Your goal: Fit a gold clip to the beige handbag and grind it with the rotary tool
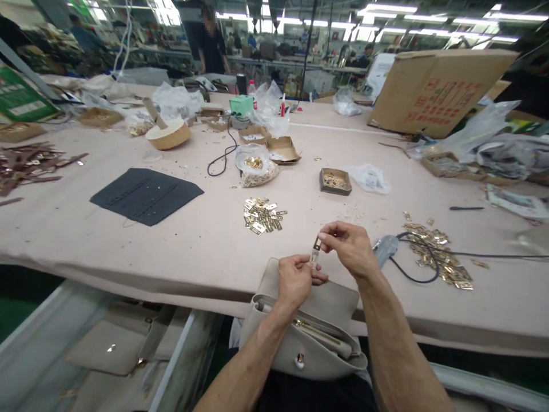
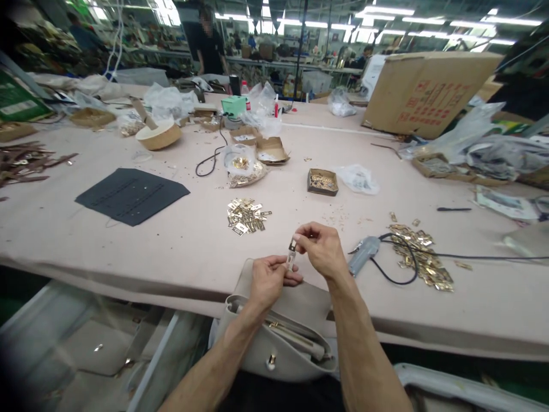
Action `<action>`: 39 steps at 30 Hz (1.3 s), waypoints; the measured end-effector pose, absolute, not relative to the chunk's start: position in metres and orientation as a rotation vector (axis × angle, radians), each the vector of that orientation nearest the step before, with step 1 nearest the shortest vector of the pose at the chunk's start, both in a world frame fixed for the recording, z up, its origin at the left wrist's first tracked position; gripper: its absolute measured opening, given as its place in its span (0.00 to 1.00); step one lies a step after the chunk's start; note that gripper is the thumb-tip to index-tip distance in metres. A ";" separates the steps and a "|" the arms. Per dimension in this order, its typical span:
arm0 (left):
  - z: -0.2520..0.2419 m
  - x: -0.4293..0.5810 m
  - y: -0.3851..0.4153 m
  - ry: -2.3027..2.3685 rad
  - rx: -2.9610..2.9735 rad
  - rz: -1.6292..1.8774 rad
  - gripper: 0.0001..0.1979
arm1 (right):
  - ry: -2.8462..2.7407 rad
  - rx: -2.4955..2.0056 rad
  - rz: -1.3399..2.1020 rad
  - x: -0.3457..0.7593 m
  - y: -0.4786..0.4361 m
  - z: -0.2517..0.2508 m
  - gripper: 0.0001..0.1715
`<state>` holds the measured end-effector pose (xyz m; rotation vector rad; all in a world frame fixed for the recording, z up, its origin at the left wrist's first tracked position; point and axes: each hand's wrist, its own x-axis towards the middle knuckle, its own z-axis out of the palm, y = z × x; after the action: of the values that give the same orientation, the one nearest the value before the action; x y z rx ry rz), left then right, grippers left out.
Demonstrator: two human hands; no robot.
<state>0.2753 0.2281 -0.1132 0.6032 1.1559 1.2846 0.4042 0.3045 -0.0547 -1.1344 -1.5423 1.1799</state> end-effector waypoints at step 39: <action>-0.116 0.265 0.225 0.999 0.711 1.243 0.20 | -1.313 -1.174 1.406 0.406 0.280 -0.093 0.17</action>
<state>0.2648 0.2245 -0.1155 0.7106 0.9992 1.2429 0.4056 0.2799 -0.0934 -1.1736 -1.3134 1.4056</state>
